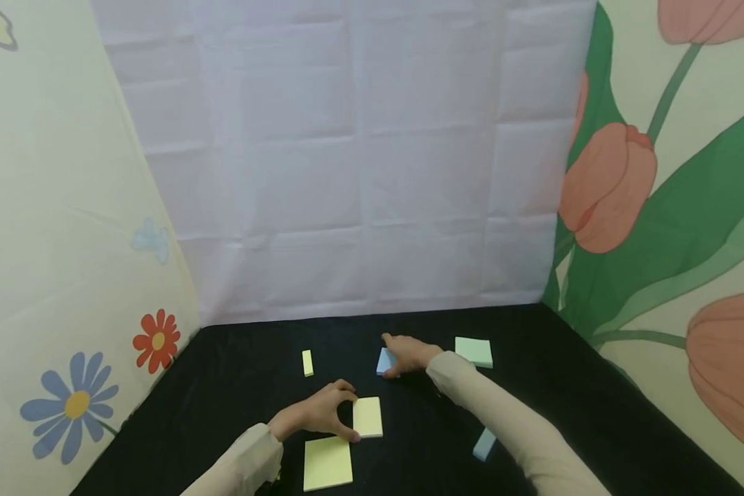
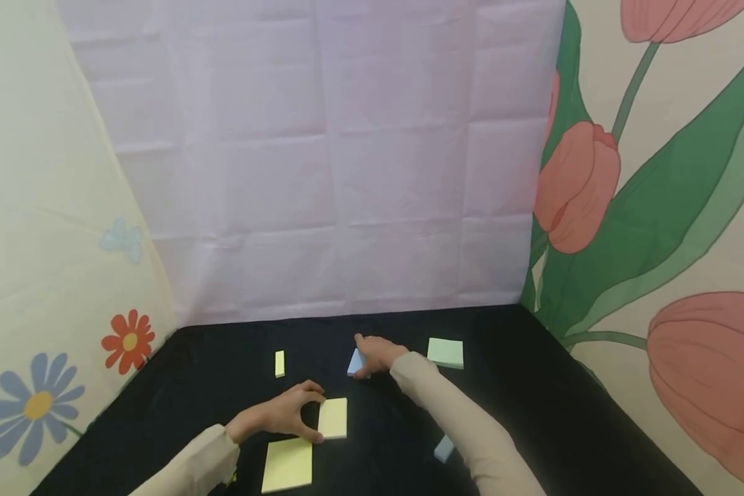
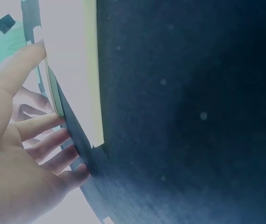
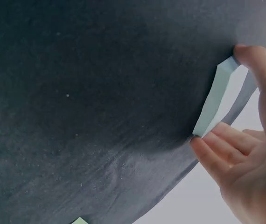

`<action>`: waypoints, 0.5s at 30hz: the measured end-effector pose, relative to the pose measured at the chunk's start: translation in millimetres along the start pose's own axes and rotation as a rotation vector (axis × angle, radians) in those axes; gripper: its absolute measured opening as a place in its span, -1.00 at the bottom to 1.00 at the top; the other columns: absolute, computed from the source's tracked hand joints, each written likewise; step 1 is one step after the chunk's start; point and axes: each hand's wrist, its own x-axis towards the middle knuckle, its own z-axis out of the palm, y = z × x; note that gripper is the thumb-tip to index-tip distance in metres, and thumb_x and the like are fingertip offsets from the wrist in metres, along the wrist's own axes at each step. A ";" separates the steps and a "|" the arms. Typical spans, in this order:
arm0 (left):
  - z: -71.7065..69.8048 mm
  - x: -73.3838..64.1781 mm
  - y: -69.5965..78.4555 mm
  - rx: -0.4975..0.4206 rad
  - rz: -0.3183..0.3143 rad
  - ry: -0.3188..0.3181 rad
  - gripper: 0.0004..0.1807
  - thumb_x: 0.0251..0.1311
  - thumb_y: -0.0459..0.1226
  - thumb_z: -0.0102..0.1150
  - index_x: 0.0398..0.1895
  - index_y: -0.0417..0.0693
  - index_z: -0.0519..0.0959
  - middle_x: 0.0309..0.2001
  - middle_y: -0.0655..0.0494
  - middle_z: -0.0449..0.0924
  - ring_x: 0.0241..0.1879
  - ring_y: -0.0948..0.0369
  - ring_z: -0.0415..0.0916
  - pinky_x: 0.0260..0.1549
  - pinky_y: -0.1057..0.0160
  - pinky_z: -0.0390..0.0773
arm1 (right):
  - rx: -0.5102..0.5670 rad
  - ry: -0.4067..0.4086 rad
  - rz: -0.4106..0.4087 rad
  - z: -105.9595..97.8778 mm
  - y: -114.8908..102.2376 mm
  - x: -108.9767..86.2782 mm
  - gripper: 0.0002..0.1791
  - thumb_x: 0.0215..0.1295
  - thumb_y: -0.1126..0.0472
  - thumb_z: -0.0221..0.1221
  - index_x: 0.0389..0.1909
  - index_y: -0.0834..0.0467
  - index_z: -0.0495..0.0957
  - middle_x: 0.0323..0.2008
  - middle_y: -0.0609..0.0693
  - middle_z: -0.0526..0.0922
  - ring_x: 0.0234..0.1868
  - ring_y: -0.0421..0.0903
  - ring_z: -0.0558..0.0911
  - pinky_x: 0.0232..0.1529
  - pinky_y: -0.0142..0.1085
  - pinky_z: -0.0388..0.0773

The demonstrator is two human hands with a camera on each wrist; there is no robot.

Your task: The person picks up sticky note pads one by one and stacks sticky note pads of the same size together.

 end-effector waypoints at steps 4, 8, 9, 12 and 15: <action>2.4 1.2 -1.0 0.000 -0.006 0.009 -0.27 0.01 0.00 0.50 0.18 -0.22 0.54 0.25 -0.04 0.34 0.24 -0.02 0.30 0.16 0.06 0.42 | -0.063 0.024 -0.006 0.9 -3.5 -4.4 0.00 0.08 -0.05 0.45 0.36 0.40 0.18 -0.12 0.14 0.58 -0.22 -0.06 0.55 -0.08 -0.16 0.52; 2.1 3.3 -4.8 0.003 -0.002 0.013 -0.26 0.01 0.01 0.50 0.20 -0.22 0.53 0.26 -0.05 0.33 0.25 -0.02 0.30 0.17 0.06 0.42 | -0.081 0.031 -0.002 -0.1 -4.6 -5.2 -0.03 0.08 -0.06 0.45 0.34 0.39 0.22 -0.11 0.14 0.58 -0.21 -0.06 0.55 -0.06 -0.16 0.52; 2.0 3.1 -5.4 0.002 0.000 0.014 -0.26 0.01 0.01 0.50 0.20 -0.22 0.53 0.26 -0.05 0.33 0.25 -0.02 0.30 0.17 0.06 0.42 | -0.083 0.032 -0.004 0.2 -4.9 -5.2 -0.05 0.08 -0.06 0.45 0.32 0.38 0.24 -0.11 0.14 0.58 -0.20 -0.06 0.55 -0.06 -0.16 0.52; 0.6 0.4 -3.3 -0.016 -0.002 0.008 -0.28 0.02 -0.01 0.50 0.19 -0.23 0.53 0.26 -0.07 0.32 0.25 -0.05 0.30 0.16 0.05 0.42 | -0.071 0.031 -0.017 0.6 -5.2 -6.0 -0.12 0.09 -0.04 0.44 0.28 0.36 0.28 -0.12 0.12 0.57 -0.20 -0.06 0.54 -0.06 -0.15 0.52; 0.2 -0.4 -0.7 -0.016 -0.006 0.006 -0.29 0.02 -0.02 0.50 0.19 -0.22 0.54 0.26 -0.06 0.33 0.24 -0.04 0.30 0.16 0.06 0.42 | -0.052 0.039 -0.045 0.6 -3.7 -8.0 -0.16 0.10 -0.01 0.44 0.24 0.34 0.29 -0.18 0.10 0.55 -0.24 -0.06 0.53 -0.11 -0.15 0.53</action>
